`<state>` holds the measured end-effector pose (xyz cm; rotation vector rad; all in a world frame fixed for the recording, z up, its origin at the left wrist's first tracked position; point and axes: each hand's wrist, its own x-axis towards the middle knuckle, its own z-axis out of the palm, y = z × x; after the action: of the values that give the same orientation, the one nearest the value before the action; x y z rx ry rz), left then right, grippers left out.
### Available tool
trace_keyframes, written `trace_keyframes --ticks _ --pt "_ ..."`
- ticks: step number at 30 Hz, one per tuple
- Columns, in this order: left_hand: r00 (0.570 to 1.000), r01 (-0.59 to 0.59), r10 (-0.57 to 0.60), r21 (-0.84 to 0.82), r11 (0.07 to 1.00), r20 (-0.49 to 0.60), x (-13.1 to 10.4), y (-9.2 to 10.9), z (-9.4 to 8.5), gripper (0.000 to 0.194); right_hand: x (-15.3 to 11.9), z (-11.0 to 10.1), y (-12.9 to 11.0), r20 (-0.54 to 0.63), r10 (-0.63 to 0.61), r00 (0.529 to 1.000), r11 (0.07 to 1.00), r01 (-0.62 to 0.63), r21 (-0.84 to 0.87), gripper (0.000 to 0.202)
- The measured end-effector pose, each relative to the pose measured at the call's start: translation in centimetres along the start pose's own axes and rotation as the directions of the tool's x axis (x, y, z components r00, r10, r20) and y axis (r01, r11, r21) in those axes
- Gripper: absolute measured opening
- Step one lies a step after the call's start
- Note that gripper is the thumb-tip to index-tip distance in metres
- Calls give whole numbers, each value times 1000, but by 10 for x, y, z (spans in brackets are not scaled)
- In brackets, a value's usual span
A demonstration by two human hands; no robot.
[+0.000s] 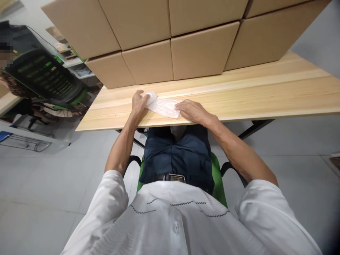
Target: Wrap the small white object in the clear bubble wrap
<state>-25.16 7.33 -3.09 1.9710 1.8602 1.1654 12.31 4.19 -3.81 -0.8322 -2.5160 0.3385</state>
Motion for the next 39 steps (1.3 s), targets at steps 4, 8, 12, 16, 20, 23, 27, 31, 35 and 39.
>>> trace_keyframes --ticks 4,8,12,16,20,23,27,31,35,39 --pt "991 68 -57 91 994 -121 -20 6 -11 51 -11 -7 20 -11 29 1000 999 -29 22 53" --pt "995 -33 44 127 991 -85 -28 27 -12 60 -16 -26 25 -8 72 997 995 -71 67 55" --pt "980 -178 163 139 974 113 -26 44 -4 66 -1 -43 6 -60 95 994 988 -86 131 59" --pt "958 -221 177 191 956 226 -28 39 6 67 23 -38 -17 34 234 972 972 -234 -15 59" --pt "980 -155 129 183 971 150 -28 21 13 65 37 -26 -22 81 322 943 944 -313 -105 57" --pt "994 -79 67 152 985 81 -24 8 16 69 43 -22 -17 101 372 923 925 -359 -129 50" --pt "999 -47 46 104 994 14 -22 -2 15 73 50 -19 -11 134 404 905 911 -384 -151 43" --pt "999 -34 33 89 995 12 -22 -8 6 75 52 -19 -8 117 366 923 925 -347 -154 43" --pt "998 -30 23 125 992 55 -28 -8 -7 77 48 -22 -4 93 345 934 927 -324 -192 47" --pt "988 -123 109 140 982 109 -38 -1 -16 73 49 -22 2 115 354 928 912 -316 -263 48"
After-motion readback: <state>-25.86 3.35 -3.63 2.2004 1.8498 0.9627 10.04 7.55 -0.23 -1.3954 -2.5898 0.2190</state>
